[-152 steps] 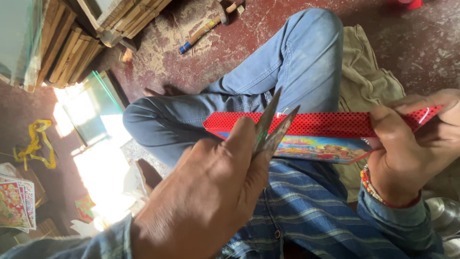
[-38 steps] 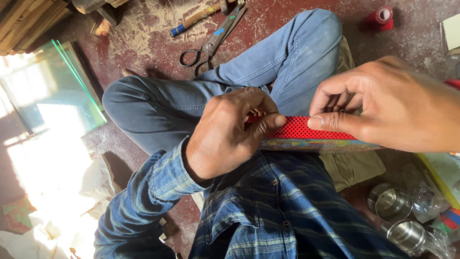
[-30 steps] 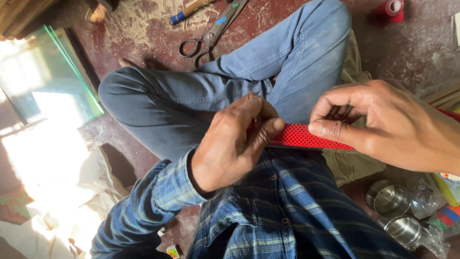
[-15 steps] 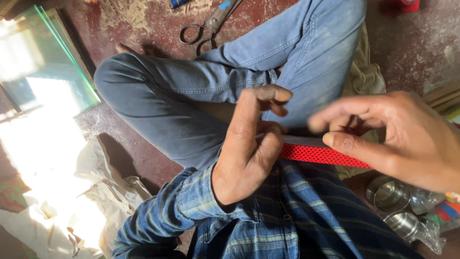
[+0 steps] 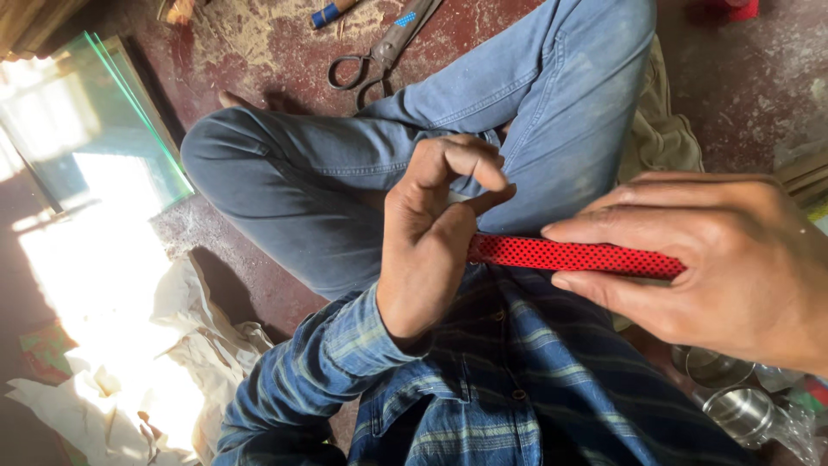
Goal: The person sits on the floor and applies red decorative tape to the edges of a printed picture. They use scissors to cut the tape and smooth it along the borders, then place the finished picture aside and pick up another one.
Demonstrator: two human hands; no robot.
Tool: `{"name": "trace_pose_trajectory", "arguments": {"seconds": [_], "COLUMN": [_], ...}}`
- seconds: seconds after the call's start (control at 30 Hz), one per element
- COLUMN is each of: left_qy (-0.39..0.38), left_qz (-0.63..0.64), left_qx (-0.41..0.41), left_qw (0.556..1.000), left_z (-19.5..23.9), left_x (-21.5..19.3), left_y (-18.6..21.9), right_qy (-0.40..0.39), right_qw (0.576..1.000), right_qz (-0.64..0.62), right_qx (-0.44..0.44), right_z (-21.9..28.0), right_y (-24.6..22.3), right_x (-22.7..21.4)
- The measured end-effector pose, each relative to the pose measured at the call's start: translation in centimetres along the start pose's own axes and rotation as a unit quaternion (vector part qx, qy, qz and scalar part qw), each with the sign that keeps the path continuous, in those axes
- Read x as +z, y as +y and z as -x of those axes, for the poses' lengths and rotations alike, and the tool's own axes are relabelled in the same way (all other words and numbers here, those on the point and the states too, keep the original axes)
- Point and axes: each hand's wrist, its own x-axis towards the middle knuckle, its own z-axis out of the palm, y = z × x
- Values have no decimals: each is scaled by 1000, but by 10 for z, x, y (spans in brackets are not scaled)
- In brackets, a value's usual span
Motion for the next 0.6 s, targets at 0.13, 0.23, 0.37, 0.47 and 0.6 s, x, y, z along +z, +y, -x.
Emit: {"name": "trace_pose_trajectory", "arguments": {"seconds": [0.13,0.23,0.37,0.47,0.6], "left_qy": [-2,74,38,-23,-33], "left_qz": [90,8,-199,-277,9], "left_qx": [-67,-41,81,120,-55], "left_qw": [994,996,976,953,998], "left_z": [-10,-18,2,11,10], "left_x": [-5,-6,-10,-17,-28], "left_y": [3,25,47,33,-11], "right_qy": [12,11,2,8,-9], "right_qw": [998,997,998,996,993], "right_qz": [-61,-44,-34,-42,-39], "right_qx": [15,56,51,74,111], "right_z": [2,-1,-2,-4,-1], "right_y": [7,12,19,20,22], "right_x": [2,0,1,1,1]}}
